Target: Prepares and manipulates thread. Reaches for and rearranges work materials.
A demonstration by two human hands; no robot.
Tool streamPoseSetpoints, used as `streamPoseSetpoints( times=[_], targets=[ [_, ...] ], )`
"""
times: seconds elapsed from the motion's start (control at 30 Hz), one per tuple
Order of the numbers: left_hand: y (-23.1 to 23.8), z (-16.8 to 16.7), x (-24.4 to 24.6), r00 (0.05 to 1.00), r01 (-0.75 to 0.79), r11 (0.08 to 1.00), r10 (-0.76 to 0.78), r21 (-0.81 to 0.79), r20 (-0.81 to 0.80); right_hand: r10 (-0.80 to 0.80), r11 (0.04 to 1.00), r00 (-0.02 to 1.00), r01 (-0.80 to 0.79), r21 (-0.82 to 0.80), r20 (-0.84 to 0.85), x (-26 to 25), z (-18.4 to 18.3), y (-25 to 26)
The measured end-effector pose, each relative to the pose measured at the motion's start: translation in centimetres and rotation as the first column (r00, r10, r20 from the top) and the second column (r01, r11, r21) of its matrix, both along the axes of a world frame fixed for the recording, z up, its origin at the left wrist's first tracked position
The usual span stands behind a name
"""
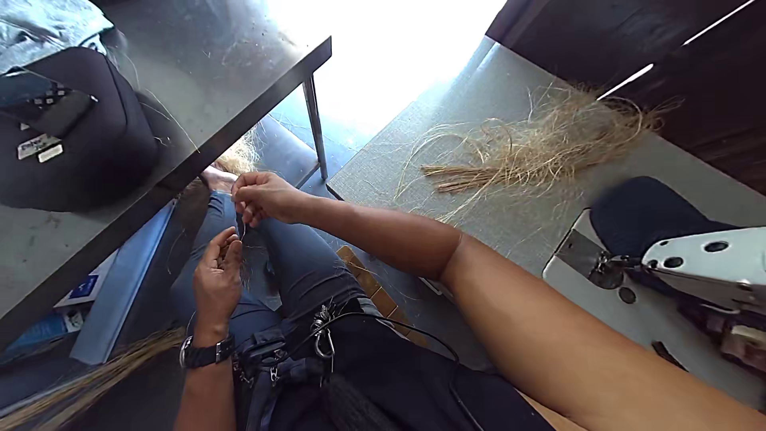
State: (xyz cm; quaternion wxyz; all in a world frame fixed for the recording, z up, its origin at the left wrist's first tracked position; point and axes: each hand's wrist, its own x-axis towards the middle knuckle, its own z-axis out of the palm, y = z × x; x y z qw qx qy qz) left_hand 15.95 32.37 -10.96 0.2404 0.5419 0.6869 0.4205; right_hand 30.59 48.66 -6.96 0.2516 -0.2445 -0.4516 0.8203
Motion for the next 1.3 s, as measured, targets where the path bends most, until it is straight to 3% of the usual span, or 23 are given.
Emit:
streamPoseSetpoints(
  times=[0.27,0.5,0.93,1.17,1.3],
  targets=[
    [3.5,2.3,1.3,0.916,0.006,0.998,-0.032,0.065,0.401,0.079,0.997,0.995,-0.081,-0.019,-0.057,-0.3,0.0,-1.3],
    [1.6,3.3,2.9,0.880,-0.009,1.000,0.012,-0.008,0.475,0.085,0.987,0.996,-0.083,0.137,-0.009,-0.1,0.1,-1.1],
    [0.2,2.8,3.3,0.979,-0.178,0.979,0.166,0.097,0.121,0.071,0.997,0.996,-0.070,0.022,-0.052,-0.3,0.3,-2.2],
    [0.5,3.3,4.1,0.986,-0.143,0.972,0.155,0.186,-0.052,0.026,0.999,0.996,-0.028,-0.023,-0.082,-0.3,0.2,-1.8],
    [-0.7,4.3,4.5,0.989,-0.106,0.986,0.117,0.128,-0.085,0.043,0.999,0.996,-0.044,-0.018,-0.083,-0.3,0.2,-1.9]
  ],
)
